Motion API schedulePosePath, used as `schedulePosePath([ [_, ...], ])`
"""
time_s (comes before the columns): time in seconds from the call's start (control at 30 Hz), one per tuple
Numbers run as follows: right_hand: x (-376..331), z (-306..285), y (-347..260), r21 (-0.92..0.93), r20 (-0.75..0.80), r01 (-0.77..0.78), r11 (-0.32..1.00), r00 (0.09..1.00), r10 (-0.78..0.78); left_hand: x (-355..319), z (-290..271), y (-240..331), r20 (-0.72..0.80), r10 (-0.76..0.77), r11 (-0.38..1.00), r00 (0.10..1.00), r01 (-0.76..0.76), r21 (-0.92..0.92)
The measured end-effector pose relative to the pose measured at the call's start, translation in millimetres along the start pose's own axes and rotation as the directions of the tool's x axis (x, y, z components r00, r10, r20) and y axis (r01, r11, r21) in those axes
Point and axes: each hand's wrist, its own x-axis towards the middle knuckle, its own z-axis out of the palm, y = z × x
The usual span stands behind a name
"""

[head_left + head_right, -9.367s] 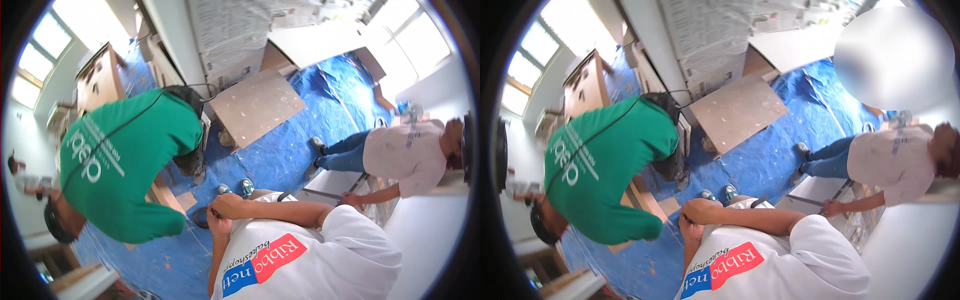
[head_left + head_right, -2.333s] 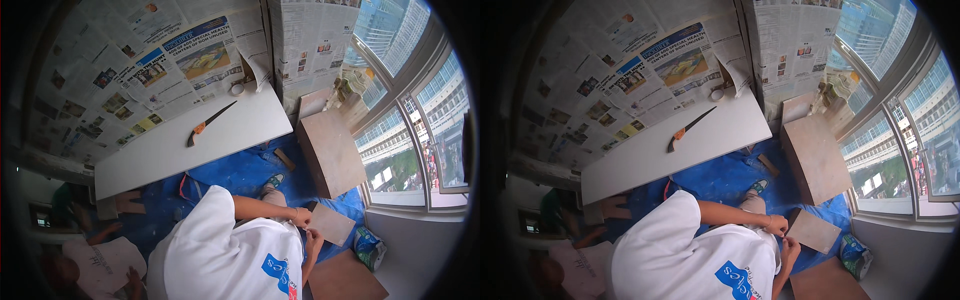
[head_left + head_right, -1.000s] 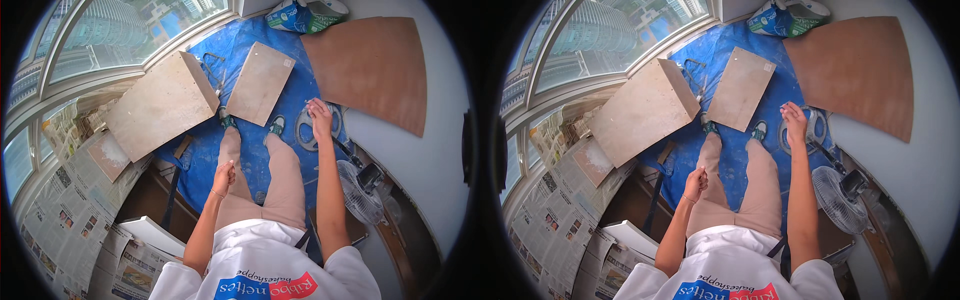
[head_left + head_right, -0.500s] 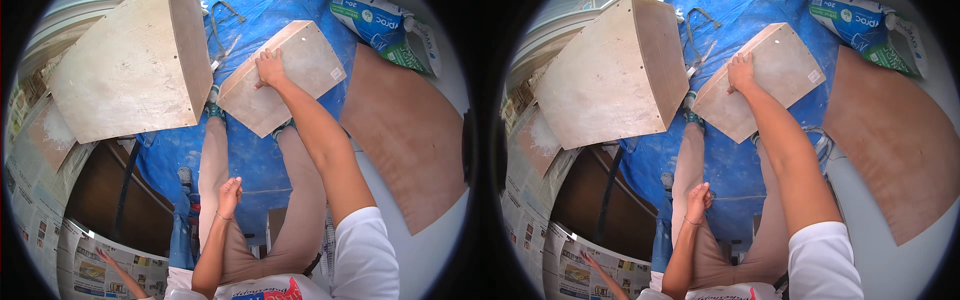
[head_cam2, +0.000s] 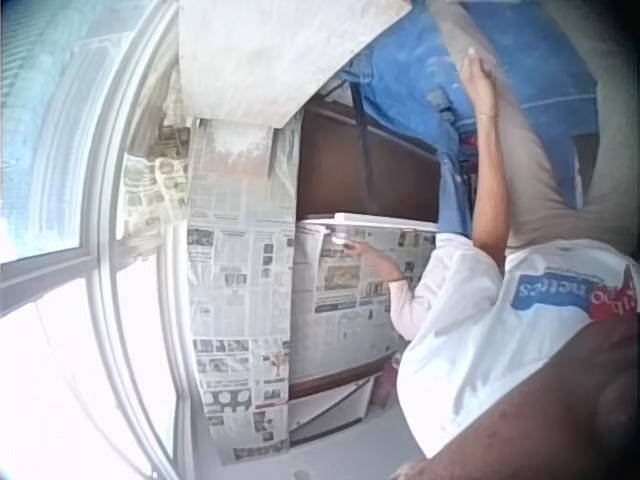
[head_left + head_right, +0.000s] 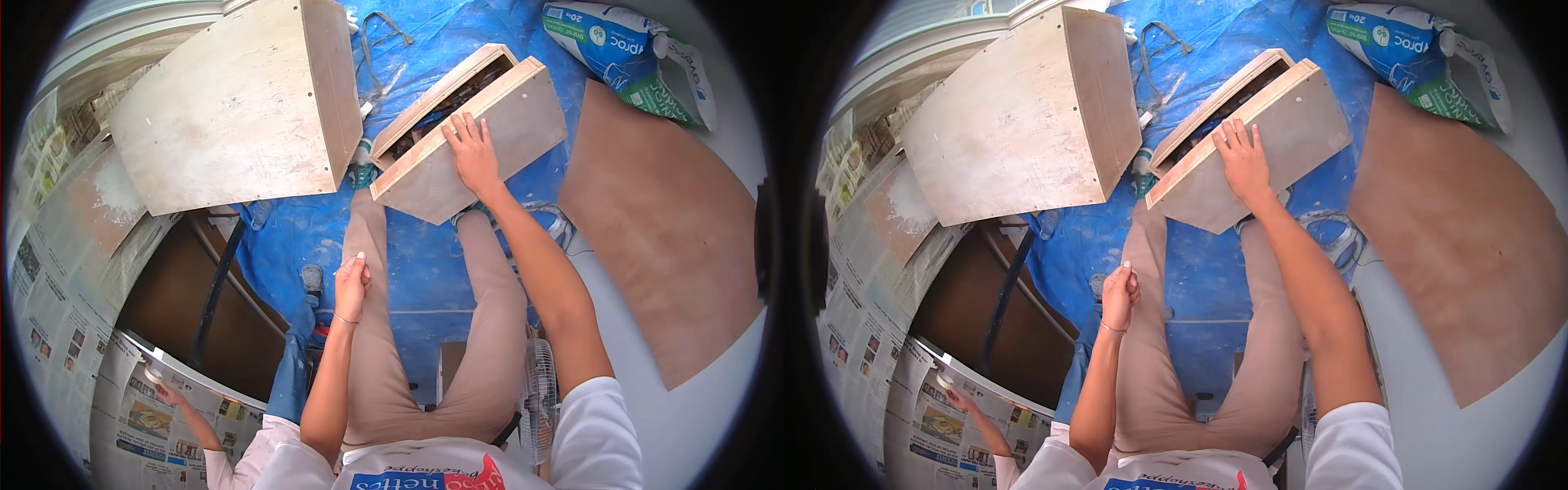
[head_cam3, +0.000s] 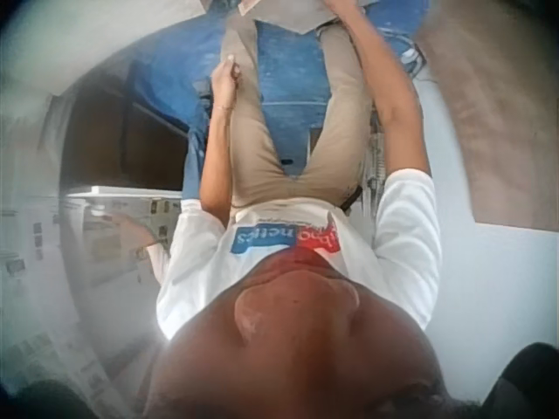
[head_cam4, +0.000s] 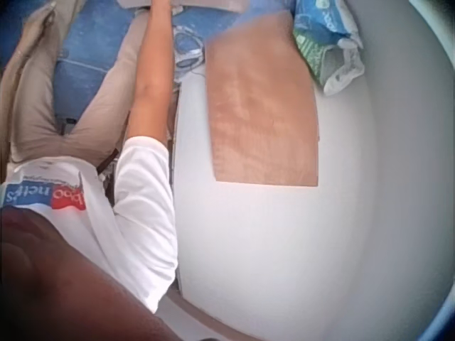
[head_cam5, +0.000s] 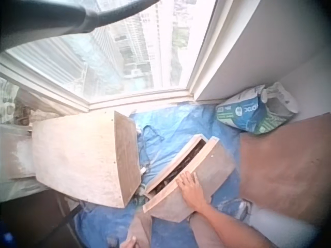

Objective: The person assists in assembling furniture in a room under renovation. They handle wooden panels, apply adhesive tape to a circular object, and move around the workspace while other workers use tools like hammers and drills.

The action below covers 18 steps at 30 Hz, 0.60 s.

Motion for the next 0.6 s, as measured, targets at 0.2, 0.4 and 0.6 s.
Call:
schedulePosePath([
  [0.2,-52,-14,-15,0.071,0.008,-0.104,0.992,0.995,0.104,42,-15,26,-0.013,0.141,0.984,0.990,-0.138,0.114],
  [0.4,-165,-12,7,0.089,-0.144,-0.137,0.987,0.978,0.149,187,62,-3,0.220,0.250,0.826,0.943,-0.326,0.459],
  [0.6,-204,5,4,0.122,-0.285,-0.191,0.974,0.933,0.219,307,146,-29,0.126,0.378,0.533,0.917,-0.327,0.780],
])
